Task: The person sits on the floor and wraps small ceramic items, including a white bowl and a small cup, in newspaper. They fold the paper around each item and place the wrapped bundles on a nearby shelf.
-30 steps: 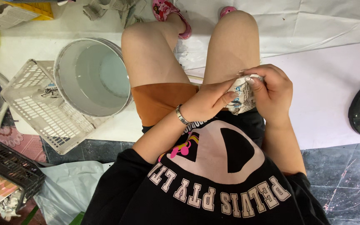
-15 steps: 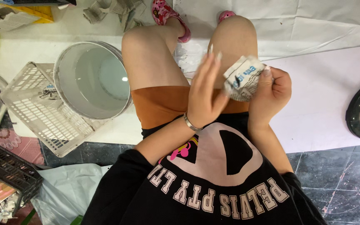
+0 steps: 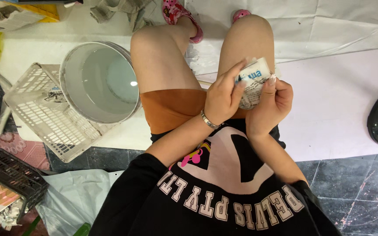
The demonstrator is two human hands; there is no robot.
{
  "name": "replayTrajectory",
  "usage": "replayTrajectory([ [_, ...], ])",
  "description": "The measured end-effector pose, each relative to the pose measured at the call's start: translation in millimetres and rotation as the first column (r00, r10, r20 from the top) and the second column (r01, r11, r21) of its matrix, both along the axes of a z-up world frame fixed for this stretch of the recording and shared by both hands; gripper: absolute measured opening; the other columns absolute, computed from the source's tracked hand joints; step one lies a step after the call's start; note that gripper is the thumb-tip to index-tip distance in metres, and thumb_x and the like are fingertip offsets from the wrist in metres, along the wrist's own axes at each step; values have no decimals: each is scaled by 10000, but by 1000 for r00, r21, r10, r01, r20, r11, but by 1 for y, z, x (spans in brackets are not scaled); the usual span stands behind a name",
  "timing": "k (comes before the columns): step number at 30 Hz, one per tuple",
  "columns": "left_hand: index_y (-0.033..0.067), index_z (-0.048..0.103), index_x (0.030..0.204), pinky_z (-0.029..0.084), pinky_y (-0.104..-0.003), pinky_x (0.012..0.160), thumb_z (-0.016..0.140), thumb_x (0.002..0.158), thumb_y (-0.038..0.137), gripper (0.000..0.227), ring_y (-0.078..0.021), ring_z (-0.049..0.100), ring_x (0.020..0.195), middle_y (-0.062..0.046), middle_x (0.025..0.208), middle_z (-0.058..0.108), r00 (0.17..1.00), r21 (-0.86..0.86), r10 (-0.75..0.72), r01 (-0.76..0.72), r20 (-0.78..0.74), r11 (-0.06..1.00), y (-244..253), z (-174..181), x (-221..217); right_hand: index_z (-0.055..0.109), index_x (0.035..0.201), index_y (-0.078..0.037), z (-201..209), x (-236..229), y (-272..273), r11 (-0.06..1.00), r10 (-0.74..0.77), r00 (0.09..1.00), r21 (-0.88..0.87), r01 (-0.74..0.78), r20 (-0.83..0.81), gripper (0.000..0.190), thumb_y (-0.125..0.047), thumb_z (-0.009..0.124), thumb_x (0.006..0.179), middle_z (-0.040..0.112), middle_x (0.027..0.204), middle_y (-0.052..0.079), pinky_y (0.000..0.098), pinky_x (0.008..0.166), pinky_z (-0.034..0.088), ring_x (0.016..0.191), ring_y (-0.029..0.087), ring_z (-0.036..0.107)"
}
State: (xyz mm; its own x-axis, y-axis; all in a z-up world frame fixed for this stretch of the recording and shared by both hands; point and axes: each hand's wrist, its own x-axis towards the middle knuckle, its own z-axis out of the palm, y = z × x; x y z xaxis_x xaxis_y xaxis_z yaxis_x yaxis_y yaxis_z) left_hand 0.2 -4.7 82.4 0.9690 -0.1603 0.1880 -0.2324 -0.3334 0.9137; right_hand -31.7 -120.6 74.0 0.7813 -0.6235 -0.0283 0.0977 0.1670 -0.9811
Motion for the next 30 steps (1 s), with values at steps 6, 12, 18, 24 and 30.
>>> replayTrajectory([
  [6, 77, 654, 1037, 541, -422, 692, 582, 1069, 252, 192, -335, 685, 764, -134, 835, 684, 978, 83, 201, -196, -48, 977, -11, -26, 4, 683, 1212, 38, 18, 3, 3, 965, 98, 990, -235, -120, -104, 181, -96, 589, 1134, 714, 1157, 139, 282, 962, 539, 1035, 123, 646],
  [12, 78, 635, 995, 529, -437, 667, 586, 1054, 224, 166, -340, 678, 747, -131, 805, 676, 990, 166, 144, -141, -6, 976, 0, -17, 8, 469, 1455, 46, 51, 30, -15, 162, 238, 968, -979, -121, -80, 411, 4, 553, 1055, 438, 1377, 419, 463, 1116, 497, 1277, 496, 570],
  [18, 80, 610, 997, 524, -445, 687, 600, 1033, 205, 130, -346, 658, 743, -126, 815, 663, 996, 202, 47, -63, 82, 977, 3, -19, 5, 558, 1441, 21, 46, 30, -23, 341, 427, 889, -881, -328, -166, 477, -63, 696, 993, 662, 1380, 193, 382, 969, 549, 1124, 340, 680],
  [24, 80, 607, 990, 533, -431, 698, 583, 1049, 210, 145, -332, 678, 756, -113, 844, 689, 992, 194, 61, -82, 111, 978, 9, -39, -1, 740, 1120, -31, 21, 33, -23, 591, 495, 830, -600, -539, -258, 125, -62, 681, 1015, 759, 1050, 108, 323, 849, 567, 933, 263, 726],
  [30, 34, 596, 1102, 526, -441, 643, 591, 1050, 242, 215, -337, 673, 705, -121, 794, 680, 988, 197, 152, -142, -37, 970, 6, -38, 1, 712, 993, -15, 7, 27, -13, 613, 378, 888, -649, -451, -260, 75, -49, 665, 1041, 709, 913, 113, 348, 785, 539, 852, 277, 679],
])
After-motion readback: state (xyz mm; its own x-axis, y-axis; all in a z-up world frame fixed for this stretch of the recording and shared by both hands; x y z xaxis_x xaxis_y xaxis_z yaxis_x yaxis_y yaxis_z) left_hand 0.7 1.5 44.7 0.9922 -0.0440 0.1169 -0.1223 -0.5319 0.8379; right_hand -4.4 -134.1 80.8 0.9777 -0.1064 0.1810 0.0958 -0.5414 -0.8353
